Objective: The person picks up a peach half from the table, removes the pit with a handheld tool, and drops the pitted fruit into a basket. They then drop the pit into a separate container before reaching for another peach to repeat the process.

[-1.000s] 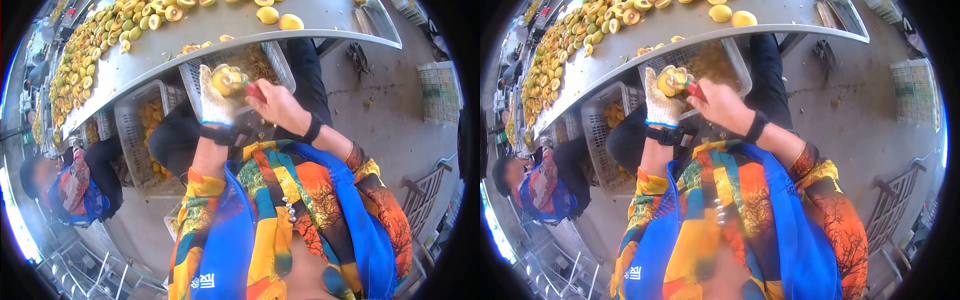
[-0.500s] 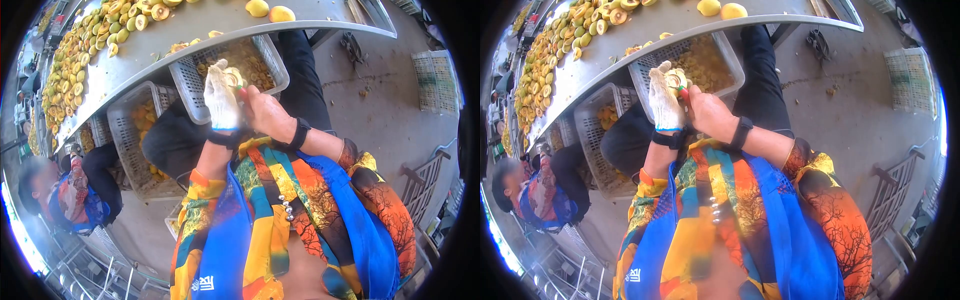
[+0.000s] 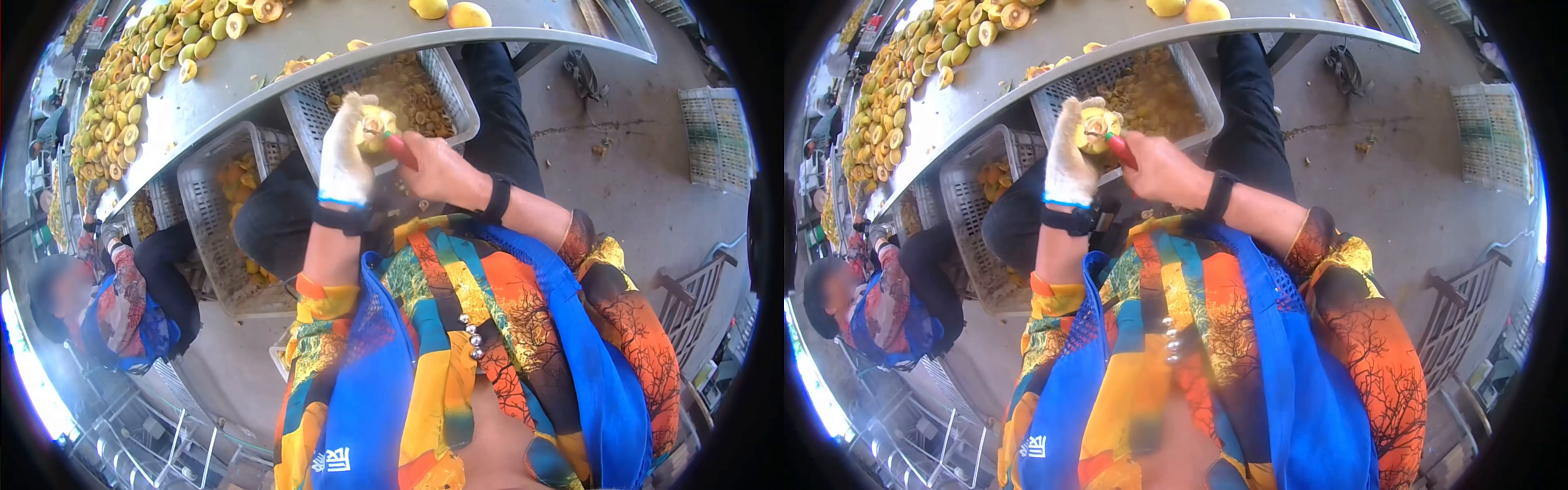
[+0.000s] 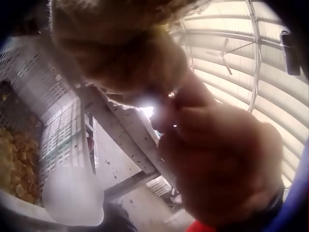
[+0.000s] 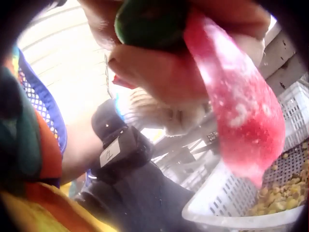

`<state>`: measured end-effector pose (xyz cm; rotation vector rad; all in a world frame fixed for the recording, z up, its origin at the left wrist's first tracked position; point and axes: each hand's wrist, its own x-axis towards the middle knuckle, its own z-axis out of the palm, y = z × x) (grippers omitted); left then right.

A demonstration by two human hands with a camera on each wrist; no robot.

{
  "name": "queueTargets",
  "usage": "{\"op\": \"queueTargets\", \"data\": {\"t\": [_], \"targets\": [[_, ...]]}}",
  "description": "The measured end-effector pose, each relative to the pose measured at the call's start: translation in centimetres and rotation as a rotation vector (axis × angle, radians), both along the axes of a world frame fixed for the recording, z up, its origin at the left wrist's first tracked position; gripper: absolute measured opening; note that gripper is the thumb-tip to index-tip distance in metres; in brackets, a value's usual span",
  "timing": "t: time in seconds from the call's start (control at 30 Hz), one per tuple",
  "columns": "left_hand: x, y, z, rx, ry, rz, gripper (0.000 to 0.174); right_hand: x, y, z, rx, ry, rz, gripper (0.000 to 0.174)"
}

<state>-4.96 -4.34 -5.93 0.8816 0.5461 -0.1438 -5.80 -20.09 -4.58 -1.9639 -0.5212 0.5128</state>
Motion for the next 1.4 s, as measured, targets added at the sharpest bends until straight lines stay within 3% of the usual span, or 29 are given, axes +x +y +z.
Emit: {"op": "queueTargets", "data": {"t": [0.03,0.1,0.2,0.3,0.4,0.6,0.8,0.9,0.93,1.03,1.13,1.23,1.27,1.37,1.4], "targets": [[-0.4,-0.4,-0.4,0.102,-0.058,0.025,0.038,-0.3,0.4,0.3,0.018,0.064,-0.021,0.018],[-0.7,-0.8,1.5,-0.025,0.093,0.057,0.035,-1.1,1.3,0.1,0.028,0.162,-0.058,0.021],[0.0,0.3,-0.8,-0.326,0.09,-0.045,0.033,-1.7,1.9,0.4,-0.008,0.266,-0.098,0.023],[0.0,-0.7,-0.1,-0.235,0.102,0.053,0.031,-1.8,1.8,0.0,0.027,0.278,-0.096,0.024],[0.1,-1.3,0.0,0.16,-0.025,0.093,0.029,-1.6,1.4,-0.5,0.077,0.272,-0.057,0.024],[0.1,0.2,-0.4,-0.186,0.044,-0.12,0.028,-1.7,0.8,-0.7,-0.001,0.186,0.041,0.02],[-0.1,-1.1,0.1,0.296,-0.161,0.039,0.031,-0.2,0.0,0.7,0.197,0.568,0.123,0.014],[0.1,0.2,-0.8,-0.163,-0.152,-0.167,0.032,0.1,-0.4,2.3,0.174,0.703,0.168,0.011],[-0.1,0.1,-1.0,-0.178,-0.164,-0.164,0.032,0.2,-0.4,2.7,0.162,0.742,0.177,0.01],[-0.2,-0.6,0.2,0.058,-0.154,-0.065,0.033,0.3,-0.4,3.1,0.177,0.793,0.148,0.008],[0.0,-1.7,0.1,0.492,-0.233,0.098,0.033,0.0,-0.5,2.3,0.362,0.975,0.144,0.005],[0.4,-1.9,0.3,0.371,-0.154,0.095,0.032,0.1,-0.2,3.2,0.334,1.062,0.063,0.004],[0.4,-1.7,0.7,0.142,-0.03,0.025,0.03,0.0,-0.2,3.2,0.349,1.06,0.068,0.005],[0.1,-2.0,0.3,-0.097,0.082,0.037,0.03,-0.2,-0.3,3.1,0.397,1.092,0.075,0.007],[0.3,-1.9,-0.5,0.004,0.007,0.043,0.03,-0.4,-0.3,3.1,0.414,1.128,0.074,0.008]]}}
